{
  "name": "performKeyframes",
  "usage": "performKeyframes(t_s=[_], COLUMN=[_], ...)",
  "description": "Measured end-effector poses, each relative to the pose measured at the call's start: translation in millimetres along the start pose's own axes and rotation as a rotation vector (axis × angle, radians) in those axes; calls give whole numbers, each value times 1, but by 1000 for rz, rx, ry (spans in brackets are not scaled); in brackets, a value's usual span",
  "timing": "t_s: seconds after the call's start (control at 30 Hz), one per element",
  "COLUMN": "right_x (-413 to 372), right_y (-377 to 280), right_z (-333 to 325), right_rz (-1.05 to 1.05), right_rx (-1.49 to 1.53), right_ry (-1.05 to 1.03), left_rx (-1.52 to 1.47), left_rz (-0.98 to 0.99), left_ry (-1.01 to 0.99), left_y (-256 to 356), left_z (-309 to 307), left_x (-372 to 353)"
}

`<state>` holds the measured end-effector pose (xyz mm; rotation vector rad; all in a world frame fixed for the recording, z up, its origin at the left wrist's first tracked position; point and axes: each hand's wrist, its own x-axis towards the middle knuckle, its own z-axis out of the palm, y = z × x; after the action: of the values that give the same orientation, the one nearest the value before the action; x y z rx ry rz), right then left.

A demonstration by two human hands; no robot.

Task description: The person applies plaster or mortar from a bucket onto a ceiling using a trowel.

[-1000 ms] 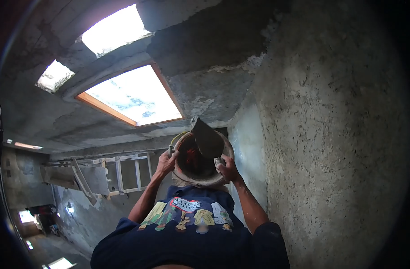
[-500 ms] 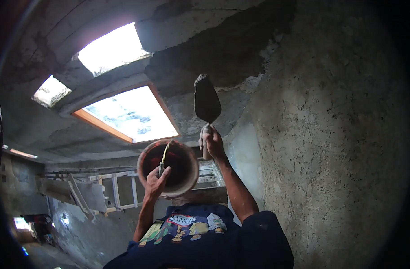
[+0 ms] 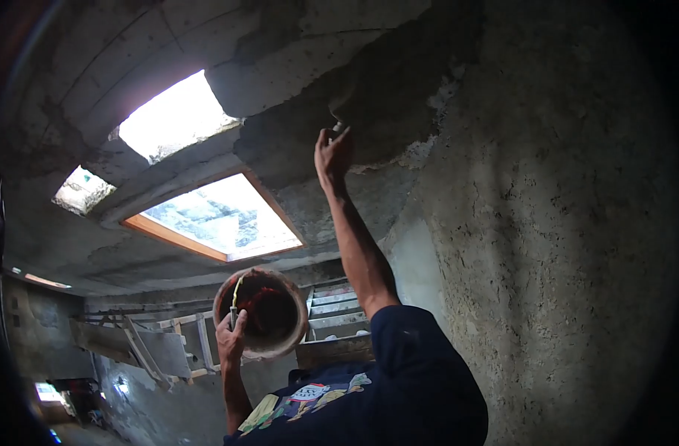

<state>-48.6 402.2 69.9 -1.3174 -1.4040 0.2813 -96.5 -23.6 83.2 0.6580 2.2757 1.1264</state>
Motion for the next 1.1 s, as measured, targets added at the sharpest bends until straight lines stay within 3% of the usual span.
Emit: performKeyframes(t_s=[0.03, 0.13, 0.2, 0.23, 0.4, 0.5, 0.57, 0.7, 0.8, 0.93, 1.0, 1.03, 1.1], right_x=[0, -18, -22, -19, -8, -11, -9, -22, -41, -77, -84, -81, -77], right_y=[-7, -7, -19, -18, -50, -31, -37, -45, -24, -11, -13, -10, 12], right_z=[9, 76, 92, 90, 93, 138, 135, 103, 121, 101, 64, 45, 16], right_rz=[58, -124, -217, -639, -718, -565, -287, -350, -366, -495, -188, -102, -161], right_rx=[-7, -224, -483, -1075, -1276, -1134, -801, -770, -809, -815, -87, 28, 60], right_ry=[-87, 105, -49, -254, -408, -302, -493, -364, -589, -494, -262, -331, -303], left_rx=[-15, -1, -20, -44, -27, -39, -37, -53, -82, -132, -120, -102, -111], left_rz=[-26, -65, -44, -61, -90, -142, -138, -164, -171, -160, -161, -164, -159], left_ry=[-16, -49, -48, -71, -131, -166, -170, -161, -143, -103, -95, -80, -77], left_y=[-2, -10, -15, -17, -22, -19, -26, -24, -25, -20, -21, -22, -22], left_z=[1, 4, 8, 9, 14, 19, 23, 24, 21, 19, 19, 17, 18], left_x=[-1, -4, -8, -10, -17, -19, -16, -13, -11, -11, -10, -8, -5])
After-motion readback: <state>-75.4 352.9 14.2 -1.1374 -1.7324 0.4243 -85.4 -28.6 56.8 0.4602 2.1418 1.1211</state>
